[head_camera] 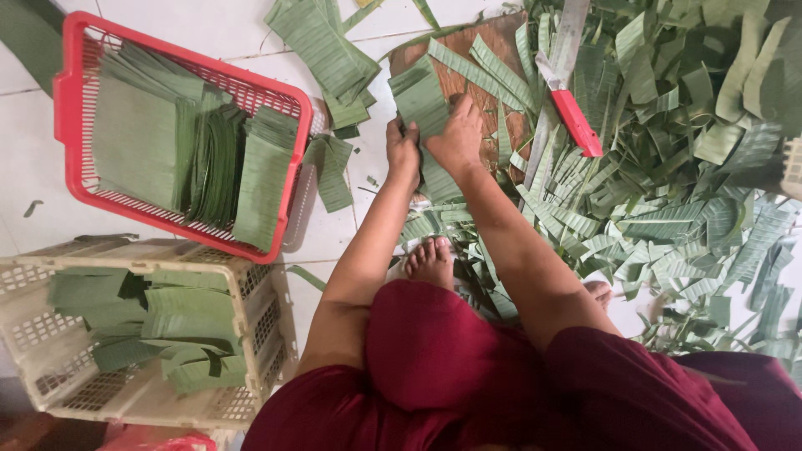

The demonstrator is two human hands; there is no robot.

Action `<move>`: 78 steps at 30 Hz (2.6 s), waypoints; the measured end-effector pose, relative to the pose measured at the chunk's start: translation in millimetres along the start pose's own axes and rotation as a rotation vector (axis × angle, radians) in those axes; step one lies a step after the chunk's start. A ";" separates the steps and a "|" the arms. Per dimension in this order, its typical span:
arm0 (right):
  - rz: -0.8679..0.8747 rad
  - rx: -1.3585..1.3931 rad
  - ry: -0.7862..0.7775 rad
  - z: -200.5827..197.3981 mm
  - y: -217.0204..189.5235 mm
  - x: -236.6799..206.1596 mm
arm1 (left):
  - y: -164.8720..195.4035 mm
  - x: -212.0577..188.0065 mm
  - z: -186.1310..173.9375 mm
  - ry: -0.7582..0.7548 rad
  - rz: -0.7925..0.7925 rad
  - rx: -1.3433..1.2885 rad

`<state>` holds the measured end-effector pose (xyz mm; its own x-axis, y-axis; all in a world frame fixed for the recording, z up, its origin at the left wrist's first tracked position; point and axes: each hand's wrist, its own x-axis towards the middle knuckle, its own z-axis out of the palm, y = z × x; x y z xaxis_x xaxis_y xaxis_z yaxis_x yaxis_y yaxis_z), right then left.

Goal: The person sits on a tiled floor trimming banana leaves. They align a metal straightedge over a folded leaf, cut along it with a knife to square the edges, then stack the trimmed leaves and place the stacks into plastic baskets, repeating the cycle.

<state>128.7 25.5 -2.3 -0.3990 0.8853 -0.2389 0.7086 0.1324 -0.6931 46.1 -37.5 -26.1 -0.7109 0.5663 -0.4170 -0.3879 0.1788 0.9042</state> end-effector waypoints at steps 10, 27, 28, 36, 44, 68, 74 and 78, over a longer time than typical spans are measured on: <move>-0.191 0.053 0.030 -25.8 10.2 7.5 | 8.0 2.1 -22.0 -0.095 0.077 0.012; -0.061 -0.407 0.304 -159.9 68.8 99.1 | 16.1 -7.9 -46.2 -1.011 -0.555 -1.319; -0.357 -0.746 0.457 -187.1 75.4 91.3 | 18.9 -7.5 -41.5 -1.046 -0.551 -1.340; -0.455 0.115 0.031 -212.9 -11.9 17.8 | 56.2 -30.6 -6.7 -1.186 -0.558 -1.387; -0.217 0.692 -0.550 -198.8 -110.0 -51.6 | 86.3 -56.2 -3.1 -0.845 -0.539 -1.147; -0.114 0.208 -0.494 -272.4 -113.3 -50.4 | 159.3 -80.8 56.2 -0.787 -0.253 -0.821; 0.042 0.360 -0.425 -307.2 -68.6 -47.7 | 152.6 -93.7 62.1 -0.826 -0.241 -0.776; 0.060 0.770 -0.508 -313.4 -49.3 -44.4 | 143.2 -98.8 63.0 -0.871 -0.260 -0.754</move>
<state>293.9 119.3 255.6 -0.7109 0.5547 -0.4323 0.2263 -0.4016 -0.8874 97.8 -17.2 150.4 -0.0333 0.9931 -0.1126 -0.9180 0.0141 0.3963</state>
